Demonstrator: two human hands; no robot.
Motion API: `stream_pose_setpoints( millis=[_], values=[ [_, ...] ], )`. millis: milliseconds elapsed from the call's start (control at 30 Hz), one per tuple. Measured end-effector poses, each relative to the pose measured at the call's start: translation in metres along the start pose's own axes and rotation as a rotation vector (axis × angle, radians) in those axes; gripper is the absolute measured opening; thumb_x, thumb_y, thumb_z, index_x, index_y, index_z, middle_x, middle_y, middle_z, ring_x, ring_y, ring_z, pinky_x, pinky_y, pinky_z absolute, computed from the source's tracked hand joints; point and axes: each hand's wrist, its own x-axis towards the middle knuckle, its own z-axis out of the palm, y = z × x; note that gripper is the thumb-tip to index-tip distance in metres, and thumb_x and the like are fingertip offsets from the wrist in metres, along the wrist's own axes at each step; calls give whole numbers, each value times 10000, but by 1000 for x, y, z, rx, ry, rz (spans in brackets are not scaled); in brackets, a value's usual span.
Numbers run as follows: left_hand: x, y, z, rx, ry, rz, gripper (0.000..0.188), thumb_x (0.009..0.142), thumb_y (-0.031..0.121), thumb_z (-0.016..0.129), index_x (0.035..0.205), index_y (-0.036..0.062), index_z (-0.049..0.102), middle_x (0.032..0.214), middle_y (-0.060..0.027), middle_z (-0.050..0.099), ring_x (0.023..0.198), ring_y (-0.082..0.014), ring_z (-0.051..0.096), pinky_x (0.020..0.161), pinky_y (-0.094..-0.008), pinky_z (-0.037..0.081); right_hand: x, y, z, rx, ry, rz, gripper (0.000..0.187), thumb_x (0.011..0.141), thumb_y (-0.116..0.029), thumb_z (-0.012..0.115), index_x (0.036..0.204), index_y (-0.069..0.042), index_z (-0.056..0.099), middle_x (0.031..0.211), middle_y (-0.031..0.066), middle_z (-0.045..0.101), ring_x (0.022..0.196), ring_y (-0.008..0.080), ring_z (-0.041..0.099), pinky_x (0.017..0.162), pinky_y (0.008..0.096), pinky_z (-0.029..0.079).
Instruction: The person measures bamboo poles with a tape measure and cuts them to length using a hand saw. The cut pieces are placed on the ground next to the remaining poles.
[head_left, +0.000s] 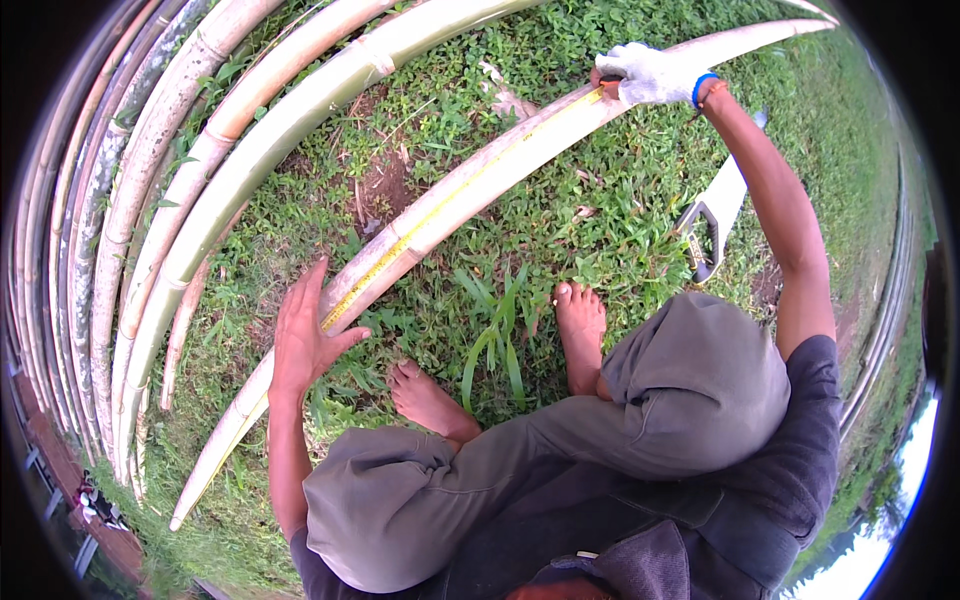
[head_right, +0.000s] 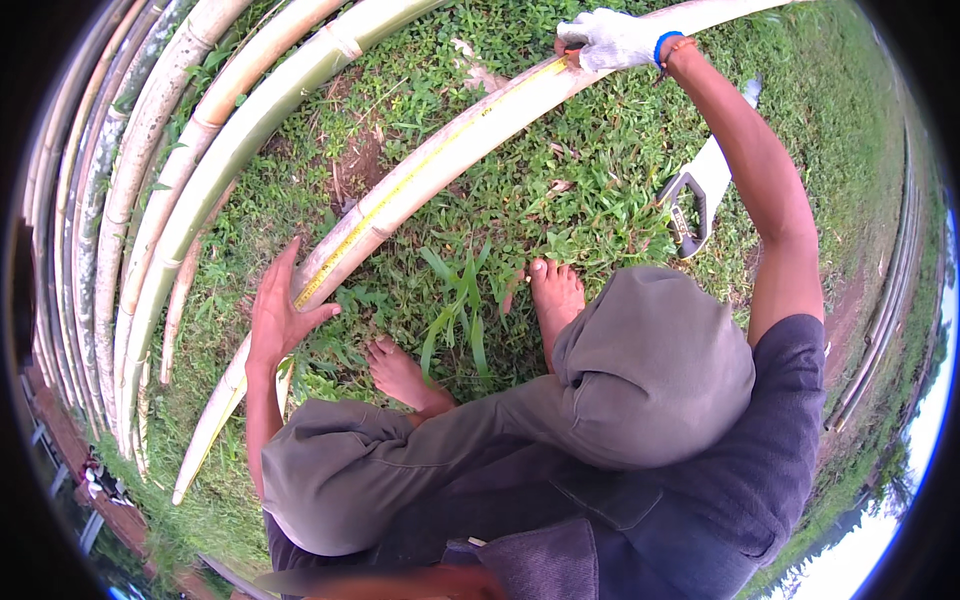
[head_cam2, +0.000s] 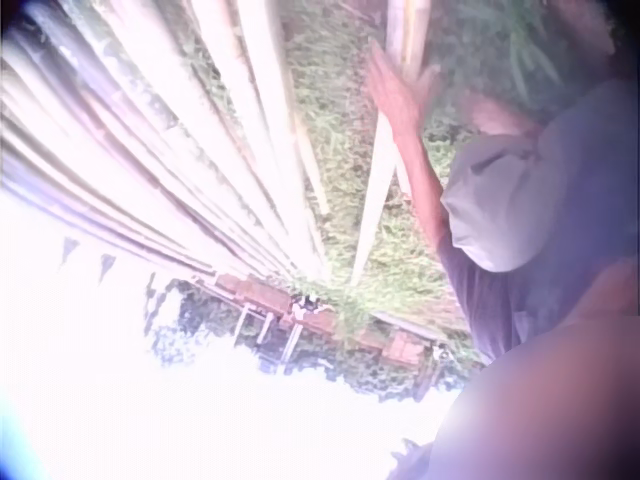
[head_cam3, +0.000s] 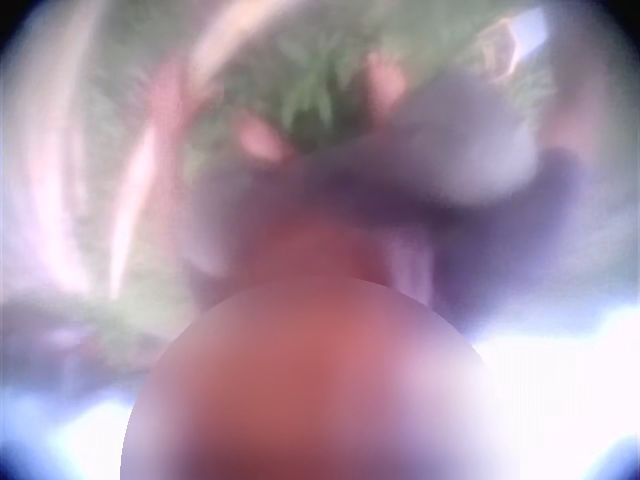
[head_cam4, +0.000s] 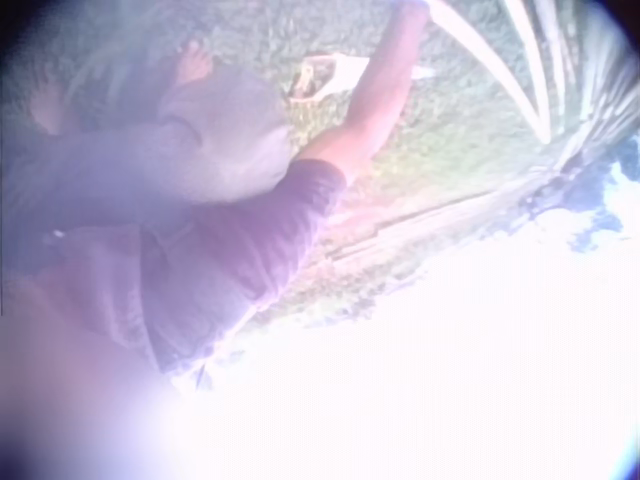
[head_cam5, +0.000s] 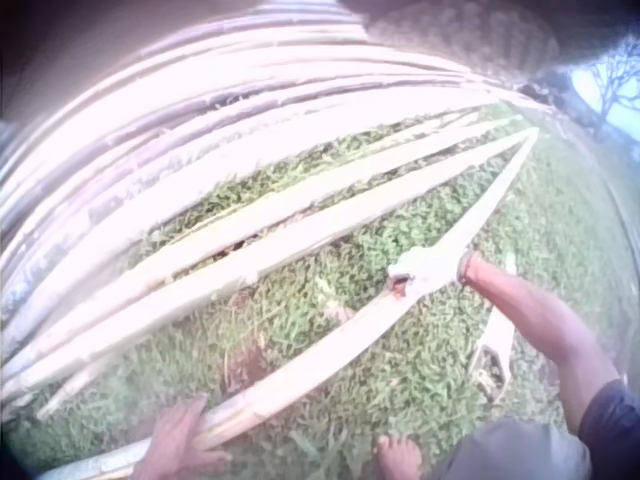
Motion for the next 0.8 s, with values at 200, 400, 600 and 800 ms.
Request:
stream_pose_setpoints(
  millis=[200, 400, 600, 800],
  values=[
    [56, 28, 30, -9, -30, 41, 844, 730, 209, 825, 1532, 149, 570, 1310, -229, 740, 1107, -428, 752, 997, -522, 594, -20, 33, 1, -98, 51, 81, 212, 1028, -270, 671, 1195, -139, 671, 1035, 165, 664, 1022, 380, 644, 894, 511, 514],
    [35, 13, 10, 53, -100, -91, 862, 682, 133, 879, 1495, 137, 590, 1237, -242, 765, 1082, -422, 769, 1007, -512, 600, -41, 41, 2, -211, 109, 136, 242, 990, -214, 650, 1228, -173, 655, 1044, 154, 632, 1043, 378, 624, 922, 513, 517],
    [36, -2, -7, 123, -258, -115, 975, 756, 214, 939, 1601, 117, 461, 1404, -252, 691, 1302, -411, 678, 1178, -503, 498, -24, 33, 31, -259, 206, 125, 346, 877, -196, 695, 1219, -189, 638, 1087, 149, 602, 1068, 381, 583, 896, 540, 515],
    [128, 76, -35, -77, -330, 212, 750, 996, 449, 770, 1582, 61, 507, 1471, -230, 657, 1419, -388, 604, 1225, -498, 458, -15, 38, 33, -255, 206, 133, 336, 878, -233, 705, 1206, -202, 639, 1065, 145, 605, 1057, 386, 577, 891, 551, 510]
  ],
)
